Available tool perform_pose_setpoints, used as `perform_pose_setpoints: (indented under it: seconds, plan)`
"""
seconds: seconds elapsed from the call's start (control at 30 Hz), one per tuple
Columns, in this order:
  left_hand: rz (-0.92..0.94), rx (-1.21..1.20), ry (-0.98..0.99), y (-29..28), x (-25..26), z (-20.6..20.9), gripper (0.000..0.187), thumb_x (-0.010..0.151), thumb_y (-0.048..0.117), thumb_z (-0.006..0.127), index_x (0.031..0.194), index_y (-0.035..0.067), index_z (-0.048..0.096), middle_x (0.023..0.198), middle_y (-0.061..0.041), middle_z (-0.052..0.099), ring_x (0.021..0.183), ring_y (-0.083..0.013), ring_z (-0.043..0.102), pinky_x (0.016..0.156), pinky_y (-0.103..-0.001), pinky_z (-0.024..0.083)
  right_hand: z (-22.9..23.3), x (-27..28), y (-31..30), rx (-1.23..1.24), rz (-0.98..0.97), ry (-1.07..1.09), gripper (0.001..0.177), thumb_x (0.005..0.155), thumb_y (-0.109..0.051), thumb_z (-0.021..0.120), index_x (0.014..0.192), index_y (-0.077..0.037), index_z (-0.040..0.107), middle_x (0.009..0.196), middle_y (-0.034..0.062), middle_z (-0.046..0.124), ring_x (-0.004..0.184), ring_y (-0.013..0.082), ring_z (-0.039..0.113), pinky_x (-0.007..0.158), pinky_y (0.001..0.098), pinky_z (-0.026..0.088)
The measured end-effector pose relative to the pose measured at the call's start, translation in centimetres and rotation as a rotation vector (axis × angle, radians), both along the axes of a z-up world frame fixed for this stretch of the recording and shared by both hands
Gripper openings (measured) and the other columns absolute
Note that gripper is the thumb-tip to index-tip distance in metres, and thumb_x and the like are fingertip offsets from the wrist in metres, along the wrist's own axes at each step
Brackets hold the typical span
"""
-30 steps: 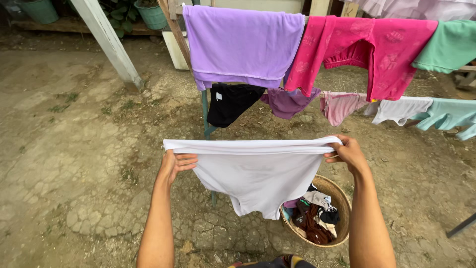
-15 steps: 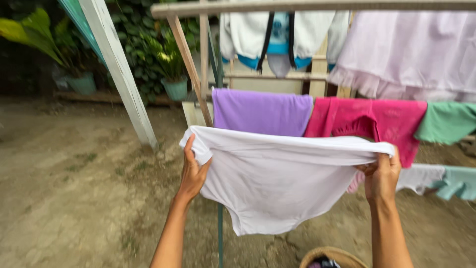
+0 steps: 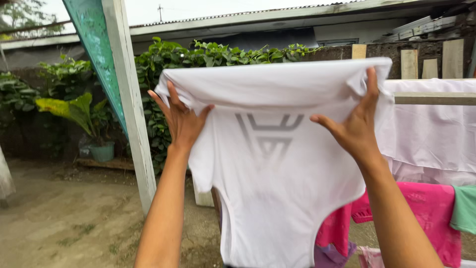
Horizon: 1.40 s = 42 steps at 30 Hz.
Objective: The person takes several items of clothing from a basket and hangs them one by one on a laundry rack.
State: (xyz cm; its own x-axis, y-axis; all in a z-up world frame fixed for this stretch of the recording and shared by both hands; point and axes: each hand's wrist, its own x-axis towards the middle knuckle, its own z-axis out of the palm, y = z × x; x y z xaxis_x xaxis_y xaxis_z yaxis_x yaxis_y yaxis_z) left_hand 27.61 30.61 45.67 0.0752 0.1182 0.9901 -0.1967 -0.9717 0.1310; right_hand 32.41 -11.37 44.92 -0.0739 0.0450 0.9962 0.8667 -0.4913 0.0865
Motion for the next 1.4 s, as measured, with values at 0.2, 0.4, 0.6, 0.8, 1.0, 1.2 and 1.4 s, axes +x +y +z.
perform_pose_setpoints:
  seconds: [0.2,0.4,0.6,0.8,1.0,1.2,1.4]
  plan:
    - [0.110,0.028,-0.011,4.5,6.1,7.6,0.124,0.084,0.044,0.080,0.168,0.006,-0.003,0.143,-0.029,0.059,0.134,-0.0487,0.048,0.118,-0.053,0.021,7.9,4.2,3.5,0.066,0.053,0.304,0.133,0.080,-0.040,0.092,0.163,-0.004,-0.006,0.160,0.0283,0.022,0.148,0.0436,0.030,0.122,0.0474,0.028]
    - [-0.196,-0.132,-0.067,7.3,8.0,2.2,0.081,0.086,0.044,0.078,0.147,0.006,0.039,0.124,-0.012,0.070,0.119,-0.0396,0.063,0.102,-0.047,0.045,2.3,4.0,4.1,0.311,-0.276,0.227,0.061,0.092,-0.021,0.078,0.146,-0.010,0.053,0.145,0.0153,0.060,0.134,0.0376,0.057,0.115,0.0511,0.039]
    - [-0.474,-0.516,0.203,6.5,4.0,-5.1,0.047,0.092,0.039,0.076,0.122,0.009,0.055,0.115,-0.011,0.068,0.092,-0.0233,0.070,0.081,-0.038,0.055,-4.9,1.5,3.3,0.523,0.041,0.408,0.044,0.100,-0.013,0.069,0.142,-0.014,0.059,0.128,0.0153,0.056,0.105,0.0221,0.063,0.090,0.0358,0.051]
    - [-0.640,-0.430,0.187,10.4,4.8,-1.2,0.002,0.091,-0.003,0.067,0.090,-0.002,0.066,0.093,-0.010,0.074,0.084,-0.0142,0.066,0.078,-0.030,0.052,-5.2,2.1,0.8,0.470,0.133,0.492,0.025,0.103,-0.010,0.066,0.125,-0.011,0.076,0.097,0.0085,0.068,0.082,0.0124,0.055,0.073,0.0271,0.046]
    - [-0.737,-0.483,0.079,11.4,6.1,6.2,0.041,0.086,0.002,0.071,0.126,0.011,0.067,0.106,0.003,0.074,0.082,-0.0105,0.067,0.078,-0.028,0.054,2.8,8.2,-1.2,0.478,0.104,0.192,0.031,0.100,-0.001,0.058,0.125,-0.008,0.074,0.126,0.0102,0.068,0.115,0.0184,0.065,0.101,0.0329,0.051]
    - [-0.198,-0.545,0.098,9.9,6.2,4.8,0.030,0.087,0.005,0.065,0.114,0.013,0.075,0.104,-0.001,0.078,0.095,-0.0195,0.067,0.092,-0.040,0.048,4.6,6.7,0.1,0.399,-0.548,0.488,0.020,0.099,-0.011,0.063,0.108,-0.013,0.080,0.123,0.0116,0.054,0.107,0.0337,0.061,0.092,0.0462,0.049]
    - [-0.477,-0.569,-0.279,6.3,6.6,-4.5,0.027,0.097,0.008,0.058,0.124,0.006,0.054,0.121,-0.011,0.057,0.102,-0.0231,0.059,0.102,-0.037,0.049,-2.5,8.9,-0.7,0.678,-0.157,0.211,0.037,0.101,-0.010,0.067,0.135,-0.003,0.052,0.129,0.0209,0.042,0.118,0.0357,0.048,0.106,0.0447,0.042]
